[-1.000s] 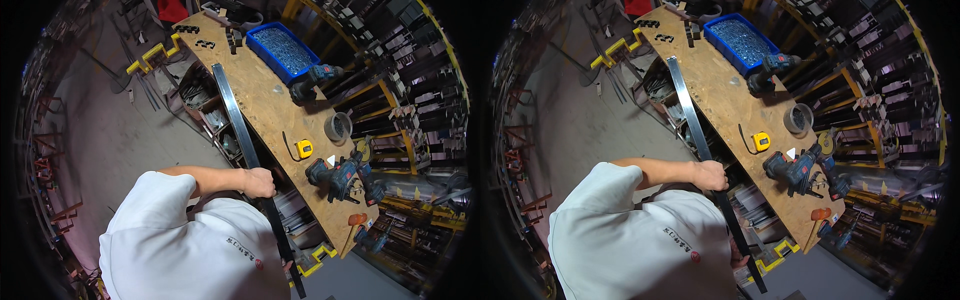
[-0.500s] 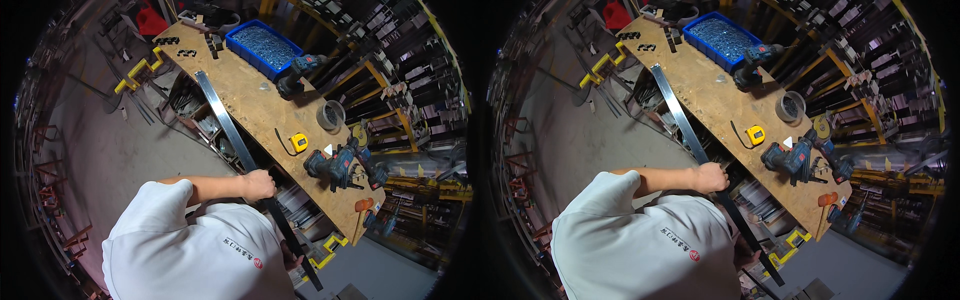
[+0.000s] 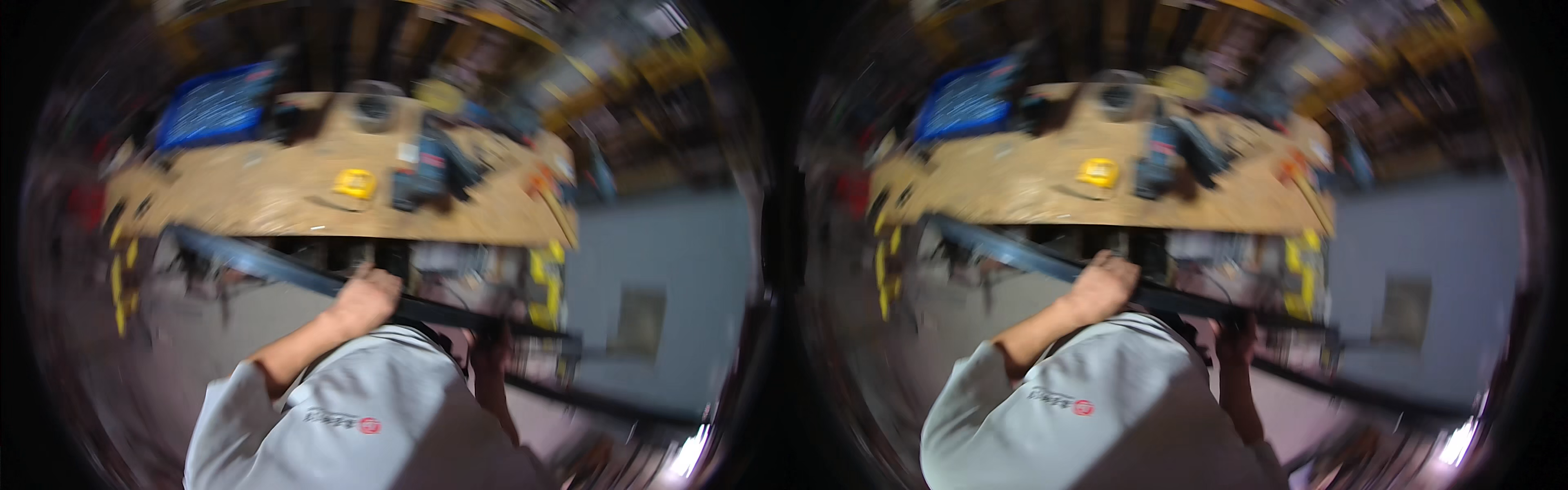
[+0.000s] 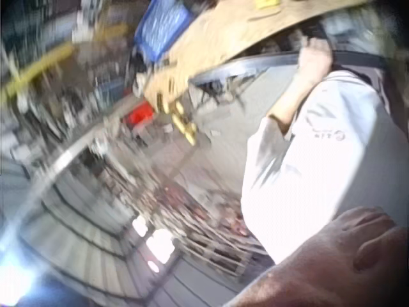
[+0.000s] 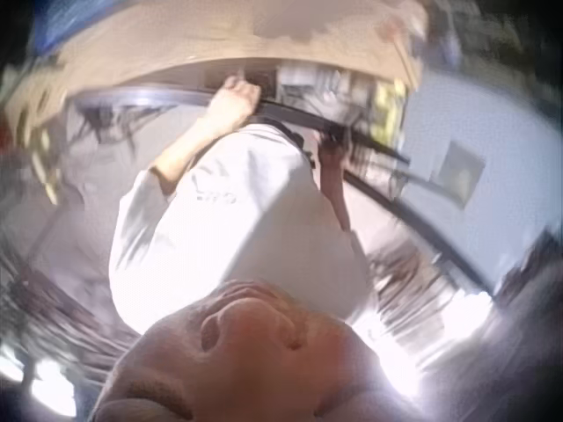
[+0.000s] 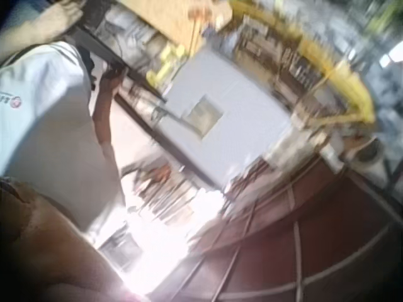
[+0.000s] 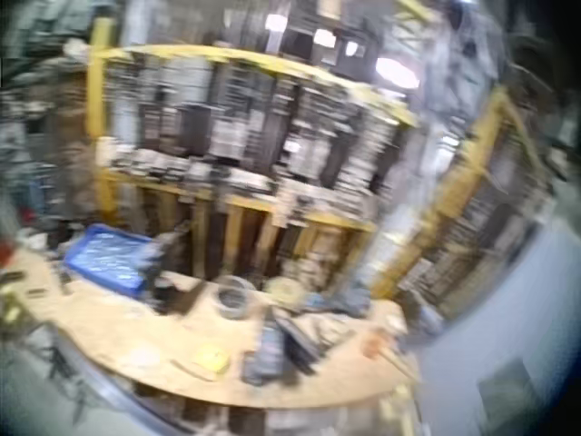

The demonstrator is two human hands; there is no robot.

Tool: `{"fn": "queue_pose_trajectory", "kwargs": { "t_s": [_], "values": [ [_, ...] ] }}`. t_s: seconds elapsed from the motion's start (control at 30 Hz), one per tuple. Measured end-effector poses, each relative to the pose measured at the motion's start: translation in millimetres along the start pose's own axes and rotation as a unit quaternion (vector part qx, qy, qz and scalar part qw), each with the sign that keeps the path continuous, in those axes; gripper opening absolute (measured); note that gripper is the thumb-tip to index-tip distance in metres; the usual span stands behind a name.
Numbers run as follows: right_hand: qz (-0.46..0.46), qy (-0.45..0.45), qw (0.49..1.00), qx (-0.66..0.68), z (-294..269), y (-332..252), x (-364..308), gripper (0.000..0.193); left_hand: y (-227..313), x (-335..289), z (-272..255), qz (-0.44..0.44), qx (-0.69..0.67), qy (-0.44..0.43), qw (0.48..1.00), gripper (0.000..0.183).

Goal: The person holds a long black metal frame, then picks up a cordless drill to drill several holes into a smaller metal piece attached to the frame.

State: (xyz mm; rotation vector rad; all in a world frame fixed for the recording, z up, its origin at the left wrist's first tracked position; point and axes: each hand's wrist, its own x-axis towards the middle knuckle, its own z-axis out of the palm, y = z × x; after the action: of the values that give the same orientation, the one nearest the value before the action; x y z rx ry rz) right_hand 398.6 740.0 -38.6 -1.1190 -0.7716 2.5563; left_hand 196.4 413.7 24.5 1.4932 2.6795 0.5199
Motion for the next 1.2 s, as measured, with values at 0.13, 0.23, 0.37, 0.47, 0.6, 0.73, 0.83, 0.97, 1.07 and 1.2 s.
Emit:
{"fn": "queue_pose_trajectory", "kwargs": {
  "t_s": [0.13, 0.23, 0.37, 0.47, 0.6, 0.73, 0.83, 0.97, 1.07, 1.2],
  "values": [
    [0.079, 0.026, 0.991, 0.101, 2.4, -4.2, 25.2, 0.053, -0.9, 4.8, 12.4, -0.037, 0.004, -0.113, 0.993, 0.068],
    [0.111, 0.099, 0.985, 0.091, 12.5, 4.8, 30.1, 0.088, -2.6, -5.7, -12.3, -0.063, -0.071, -0.108, 0.990, 0.067],
    [0.078, 0.120, 0.979, 0.145, 17.5, 19.6, 3.5, 0.076, -40.2, -48.3, -56.2, -0.107, -0.126, 0.144, 0.976, 0.048],
    [-0.019, 0.028, 0.998, 0.045, 27.9, 32.2, -11.8, 0.051, -132.5, -155.1, -39.1, -0.337, 0.039, 0.428, 0.838, 0.034],
    [0.057, -0.170, 0.976, 0.126, -38.6, 20.8, 31.2, 0.062, -196.8, -265.9, -71.0, -0.547, 0.116, 0.458, 0.691, 0.031],
    [0.041, -0.088, 0.993, 0.060, -20.4, 13.4, 25.7, 0.058, -234.6, -291.1, -71.8, -0.571, -0.058, 0.434, 0.695, 0.037],
    [0.039, -0.108, 0.992, 0.046, -17.4, 5.8, 24.7, 0.058, -251.5, -285.4, -60.6, -0.510, -0.232, 0.513, 0.650, 0.031],
    [0.076, -0.208, 0.974, 0.051, -35.1, -5.4, 29.0, 0.061, -253.8, -271.0, -68.2, -0.546, -0.261, 0.518, 0.604, 0.028],
    [0.094, -0.220, 0.970, 0.051, -48.5, -2.9, 35.7, 0.061, -259.3, -283.8, -71.1, -0.542, -0.289, 0.505, 0.606, 0.025],
    [0.063, -0.185, 0.981, 0.021, -63.2, 4.4, 39.3, 0.059, -268.8, -298.0, -70.3, -0.545, -0.294, 0.484, 0.618, 0.032]
  ]
}}
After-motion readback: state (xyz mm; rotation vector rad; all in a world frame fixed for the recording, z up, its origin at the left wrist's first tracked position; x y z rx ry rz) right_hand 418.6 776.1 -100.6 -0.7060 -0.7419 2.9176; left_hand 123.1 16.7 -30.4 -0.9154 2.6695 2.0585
